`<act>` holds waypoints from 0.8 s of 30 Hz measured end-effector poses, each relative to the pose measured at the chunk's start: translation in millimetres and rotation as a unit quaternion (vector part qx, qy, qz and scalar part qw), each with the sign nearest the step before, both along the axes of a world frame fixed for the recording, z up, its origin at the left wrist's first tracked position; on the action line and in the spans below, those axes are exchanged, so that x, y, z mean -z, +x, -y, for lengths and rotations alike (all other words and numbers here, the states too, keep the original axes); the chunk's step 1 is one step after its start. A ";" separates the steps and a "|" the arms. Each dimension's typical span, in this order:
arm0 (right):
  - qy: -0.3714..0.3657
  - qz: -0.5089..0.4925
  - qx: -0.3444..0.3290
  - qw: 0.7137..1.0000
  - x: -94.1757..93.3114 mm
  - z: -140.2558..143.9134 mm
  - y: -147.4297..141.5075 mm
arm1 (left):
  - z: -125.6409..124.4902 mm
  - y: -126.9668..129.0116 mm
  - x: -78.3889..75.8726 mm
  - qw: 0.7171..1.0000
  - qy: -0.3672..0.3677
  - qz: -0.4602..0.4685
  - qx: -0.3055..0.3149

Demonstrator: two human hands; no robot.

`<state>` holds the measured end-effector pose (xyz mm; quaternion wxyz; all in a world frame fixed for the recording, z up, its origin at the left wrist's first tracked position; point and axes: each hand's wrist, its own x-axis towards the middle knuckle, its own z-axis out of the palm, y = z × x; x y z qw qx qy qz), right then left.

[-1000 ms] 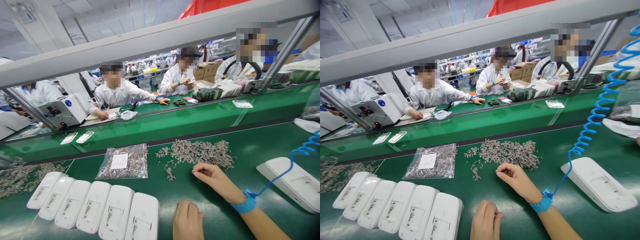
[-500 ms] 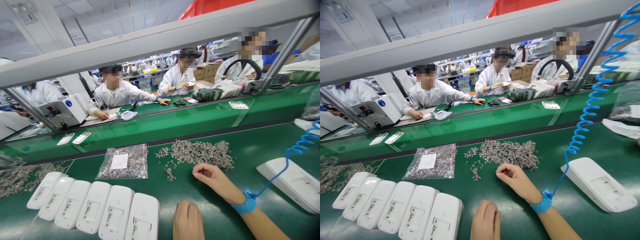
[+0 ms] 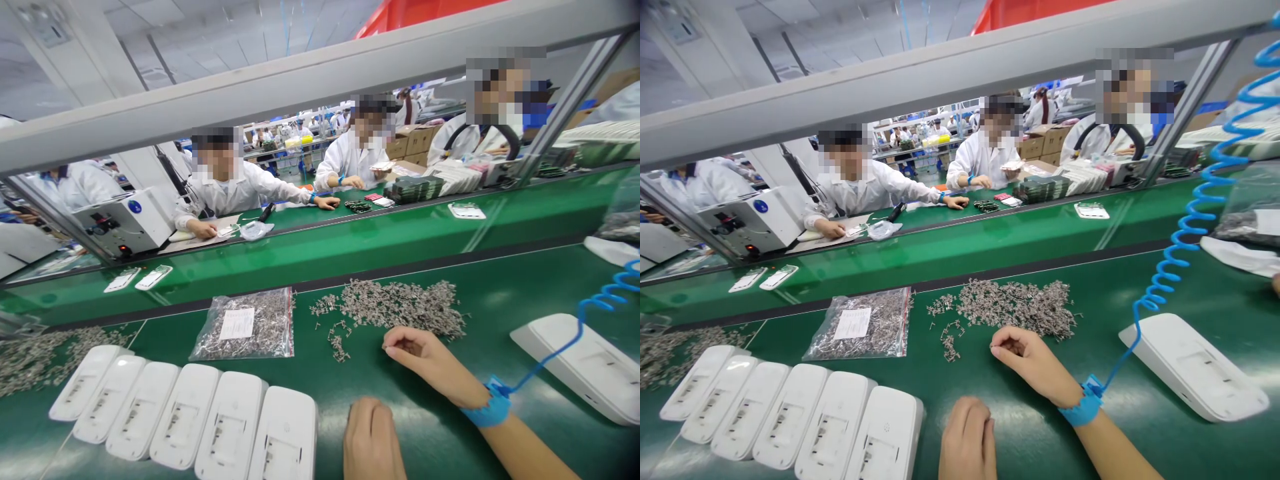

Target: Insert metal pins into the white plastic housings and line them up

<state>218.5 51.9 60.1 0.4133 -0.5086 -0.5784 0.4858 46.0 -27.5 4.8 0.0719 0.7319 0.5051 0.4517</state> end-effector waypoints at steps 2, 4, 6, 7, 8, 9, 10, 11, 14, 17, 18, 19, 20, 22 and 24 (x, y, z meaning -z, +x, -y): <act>0.005 -0.018 -0.053 0.998 -5.9 3.3 -1.1 | -0.6 -2.6 -3.3 1.000 -0.006 0.012 0.009; 0.003 -0.021 -0.133 0.991 -12.3 7.5 -2.8 | -1.0 -5.7 -7.1 0.999 -0.010 0.023 0.022; -0.004 -0.011 -0.210 0.978 -16.5 10.8 -4.6 | -1.5 -8.2 -10.4 0.999 -0.007 0.039 0.036; 0.000 -0.010 -0.242 0.970 -17.2 11.7 -5.4 | -1.8 -8.9 -11.6 0.998 0.000 0.047 0.039; 0.007 -0.013 -0.269 0.963 -17.0 12.0 -6.1 | -2.1 -9.4 -12.4 0.998 0.009 0.053 0.041; 0.016 -0.020 -0.288 0.957 -16.1 11.8 -6.6 | -2.5 -9.5 -12.8 0.997 0.017 0.057 0.043; 0.025 -0.028 -0.302 0.952 -14.7 11.2 -7.1 | -2.9 -9.3 -12.8 0.997 0.024 0.060 0.045; 0.033 -0.035 -0.311 0.949 -13.1 10.6 -7.4 | -3.3 -9.0 -12.5 0.997 0.029 0.061 0.047; 0.029 -0.048 -0.315 0.947 -9.7 9.9 -8.0 | -4.0 -8.2 -10.9 0.995 0.029 0.071 0.059; 0.015 -0.069 -0.323 0.944 -9.4 11.6 -8.6 | -3.7 -8.5 -10.4 0.993 0.030 0.086 0.072; 0.012 -0.079 -0.328 0.941 -9.5 12.2 -8.7 | -3.5 -8.8 -10.6 0.993 0.033 0.089 0.074; 0.009 -0.089 -0.333 0.939 -9.5 12.6 -8.6 | -3.4 -9.1 -11.0 0.992 0.036 0.091 0.075; 0.008 -0.097 -0.336 0.937 -9.2 12.5 -8.5 | -3.5 -9.4 -11.4 0.992 0.041 0.092 0.076; 0.010 -0.107 -0.340 0.934 -8.0 11.0 -7.5 | -4.5 -9.7 -12.0 0.991 0.050 0.095 0.078; 0.024 -0.106 -0.341 0.934 -6.3 8.0 -6.1 | -6.5 -9.6 -12.1 0.990 0.056 0.101 0.079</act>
